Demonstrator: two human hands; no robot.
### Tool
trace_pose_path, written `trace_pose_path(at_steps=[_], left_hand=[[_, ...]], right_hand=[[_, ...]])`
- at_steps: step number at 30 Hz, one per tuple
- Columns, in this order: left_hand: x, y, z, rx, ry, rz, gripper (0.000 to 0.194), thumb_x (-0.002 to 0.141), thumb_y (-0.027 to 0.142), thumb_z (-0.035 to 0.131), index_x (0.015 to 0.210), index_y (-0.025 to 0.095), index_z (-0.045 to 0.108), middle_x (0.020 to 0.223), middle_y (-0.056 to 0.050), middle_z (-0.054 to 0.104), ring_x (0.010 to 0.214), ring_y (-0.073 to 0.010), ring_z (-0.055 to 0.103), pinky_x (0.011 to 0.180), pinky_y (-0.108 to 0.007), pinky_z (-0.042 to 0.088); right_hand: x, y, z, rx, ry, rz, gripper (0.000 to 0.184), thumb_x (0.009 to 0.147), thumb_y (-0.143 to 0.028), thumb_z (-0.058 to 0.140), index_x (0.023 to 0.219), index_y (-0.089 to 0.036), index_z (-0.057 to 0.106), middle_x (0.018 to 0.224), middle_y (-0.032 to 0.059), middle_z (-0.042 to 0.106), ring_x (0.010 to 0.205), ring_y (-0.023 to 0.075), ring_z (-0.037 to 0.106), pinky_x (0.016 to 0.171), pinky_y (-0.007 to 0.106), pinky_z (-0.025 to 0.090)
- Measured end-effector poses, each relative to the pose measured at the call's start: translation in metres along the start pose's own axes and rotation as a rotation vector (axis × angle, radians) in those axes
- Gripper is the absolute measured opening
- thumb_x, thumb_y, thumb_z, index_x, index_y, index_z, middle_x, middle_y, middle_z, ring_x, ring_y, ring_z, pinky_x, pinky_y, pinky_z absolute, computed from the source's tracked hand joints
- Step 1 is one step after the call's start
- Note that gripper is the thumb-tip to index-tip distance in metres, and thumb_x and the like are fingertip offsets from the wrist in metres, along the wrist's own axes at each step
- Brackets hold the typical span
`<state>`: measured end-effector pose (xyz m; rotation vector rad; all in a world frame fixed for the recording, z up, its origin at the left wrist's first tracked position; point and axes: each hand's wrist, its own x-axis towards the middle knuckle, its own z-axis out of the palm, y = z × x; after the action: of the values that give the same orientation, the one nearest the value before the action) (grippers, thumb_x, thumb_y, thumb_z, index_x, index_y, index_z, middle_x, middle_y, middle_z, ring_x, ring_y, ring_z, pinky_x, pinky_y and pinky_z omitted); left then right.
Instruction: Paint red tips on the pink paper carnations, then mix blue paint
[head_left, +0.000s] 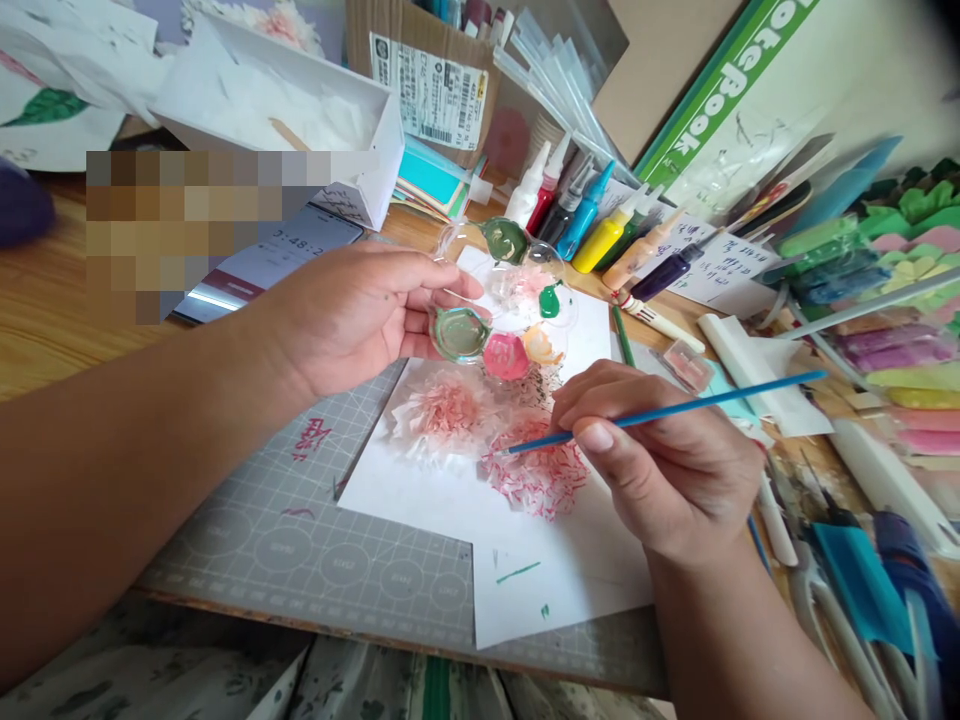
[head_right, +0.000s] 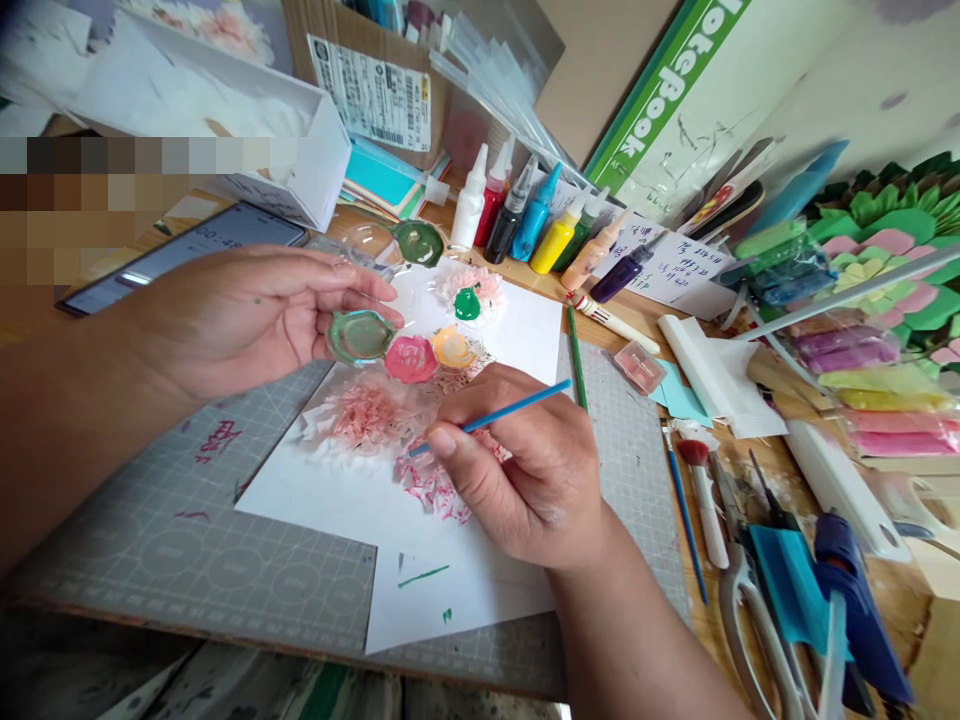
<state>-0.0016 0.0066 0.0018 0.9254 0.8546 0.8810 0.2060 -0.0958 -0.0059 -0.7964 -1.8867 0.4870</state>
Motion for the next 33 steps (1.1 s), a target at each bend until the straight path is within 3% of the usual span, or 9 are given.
trace_pose_path(at_steps=[6, 14, 21, 29, 33], left_hand=[[-0.0022, 0.0015, 0.0004, -0.001, -0.005, -0.009, 0.015, 0.08, 0.022, 0.074, 0.083, 0.008, 0.075, 0.074, -0.007, 0.074, 0.07, -0.0153, 0.067, 0.061, -0.025, 0.05], [0.0038, -0.0045, -0.0049, 0.032, 0.006, 0.014, 0.012, 0.077, 0.026, 0.072, 0.077, 0.016, 0.078, 0.077, -0.004, 0.075, 0.072, -0.0185, 0.067, 0.06, -0.026, 0.051], [0.0023, -0.0033, -0.0053, 0.066, 0.008, 0.01, 0.013, 0.077, 0.028, 0.073, 0.079, 0.015, 0.076, 0.078, -0.007, 0.074, 0.074, -0.0197, 0.069, 0.064, -0.028, 0.051], [0.003, -0.0039, -0.0051, 0.076, 0.023, 0.005, 0.013, 0.076, 0.027, 0.071, 0.078, 0.016, 0.076, 0.08, -0.008, 0.074, 0.08, -0.0238, 0.071, 0.067, -0.031, 0.052], [0.0027, -0.0045, -0.0064, 0.076, 0.012, 0.0, 0.012, 0.077, 0.028, 0.071, 0.077, 0.018, 0.077, 0.08, -0.007, 0.075, 0.079, -0.0224, 0.07, 0.068, -0.03, 0.053]], right_hand=[[-0.0016, 0.0, -0.0004, 0.024, 0.054, 0.0, 0.013, 0.089, -0.007, 0.062, 0.09, -0.019, 0.068, 0.074, 0.0015, 0.066, 0.068, 0.0171, 0.065, 0.063, 0.036, 0.054], [0.0009, 0.0049, 0.0011, 0.083, 0.273, -0.077, 0.012, 0.091, -0.012, 0.063, 0.084, -0.018, 0.071, 0.069, 0.0, 0.063, 0.064, 0.0154, 0.063, 0.064, 0.036, 0.054], [-0.0029, 0.0031, -0.001, 0.003, 0.212, 0.052, 0.01, 0.092, -0.015, 0.064, 0.087, -0.02, 0.071, 0.074, 0.0003, 0.065, 0.069, 0.0167, 0.067, 0.07, 0.037, 0.055], [-0.0034, 0.0039, -0.0056, -0.064, 0.143, 0.088, 0.011, 0.092, -0.011, 0.063, 0.09, -0.021, 0.069, 0.075, -0.0003, 0.065, 0.07, 0.0163, 0.067, 0.07, 0.036, 0.055], [-0.0041, 0.0069, -0.0041, 0.001, 0.207, 0.071, 0.013, 0.093, -0.012, 0.061, 0.091, -0.022, 0.069, 0.075, -0.0007, 0.065, 0.071, 0.0162, 0.066, 0.072, 0.037, 0.056]])
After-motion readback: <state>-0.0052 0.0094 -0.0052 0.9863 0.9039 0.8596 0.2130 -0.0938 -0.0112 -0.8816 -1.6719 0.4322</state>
